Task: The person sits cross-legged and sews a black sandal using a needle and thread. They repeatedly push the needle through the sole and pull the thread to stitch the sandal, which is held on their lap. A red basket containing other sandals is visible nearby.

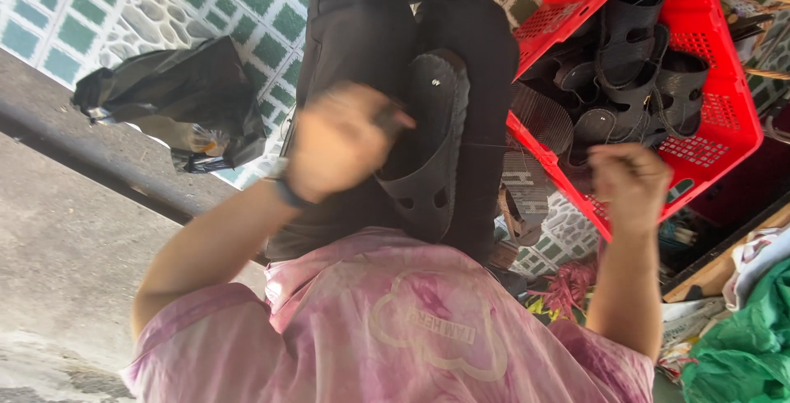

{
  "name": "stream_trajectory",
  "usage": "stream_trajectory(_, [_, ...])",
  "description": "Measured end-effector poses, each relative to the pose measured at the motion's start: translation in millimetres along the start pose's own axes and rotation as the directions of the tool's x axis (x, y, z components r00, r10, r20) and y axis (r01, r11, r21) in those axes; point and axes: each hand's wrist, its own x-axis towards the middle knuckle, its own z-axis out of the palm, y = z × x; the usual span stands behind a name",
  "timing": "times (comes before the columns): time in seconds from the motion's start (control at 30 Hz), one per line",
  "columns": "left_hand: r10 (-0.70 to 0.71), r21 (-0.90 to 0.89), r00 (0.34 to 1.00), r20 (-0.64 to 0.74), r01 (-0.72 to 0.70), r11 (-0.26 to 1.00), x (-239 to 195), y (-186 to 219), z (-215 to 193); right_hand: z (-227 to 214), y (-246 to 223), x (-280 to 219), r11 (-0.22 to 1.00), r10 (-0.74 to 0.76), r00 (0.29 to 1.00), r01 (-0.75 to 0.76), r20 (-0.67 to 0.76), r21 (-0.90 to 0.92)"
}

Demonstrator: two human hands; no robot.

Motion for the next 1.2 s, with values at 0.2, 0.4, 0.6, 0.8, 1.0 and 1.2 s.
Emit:
stream_trajectory(0.2, [-0.142, 0.625, 0.963, -0.229, 0.258, 0.737, 15.9, -98.1, -102.8, -54.3, -20.5, 27.8, 0.475, -0.65, 0.749, 0.533, 0.129, -0.7])
stream_trajectory(0.4, [0.284, 0.385, 0.878, 0.385, -0.433, 0.815, 22.1, 22.8, -36.3, 103.4, -119.8, -13.9, 0.881, -0.365, 0.764, 0.469, 0.531, -0.07])
stream_trajectory(0.6, [0.205, -0.852, 0.832, 0.516, 0.474, 0.221, 61.1, 26.2, -80.2, 128.0, -94.7, 13.6, 0.092, -0.805, 0.288, 0.924, 0.518, -0.371])
stream_trajectory(0.8, [-0.312, -0.857, 0.807, 0.502, 0.514, -0.05, 71.9, -24.1, -37.0, 139.6, -88.6, 34.8, 0.046, -0.81, 0.221, 0.947, 0.543, -0.317])
stream_trajectory(1.0, [-0.021, -0.217, 0.993, 0.117, 0.046, 0.975, 68.7, -75.9, -60.9, 122.9, -93.5, 15.6, 0.186, -0.642, 0.406, 0.905, 0.65, -0.382])
stream_trajectory(1.2, [0.275, -0.139, 0.959, 0.07, -0.264, 0.954, 15.7, 6.3, -12.7, 121.1, -115.5, 0.7, 0.214, -0.735, 0.405, 0.9, 0.544, -0.381])
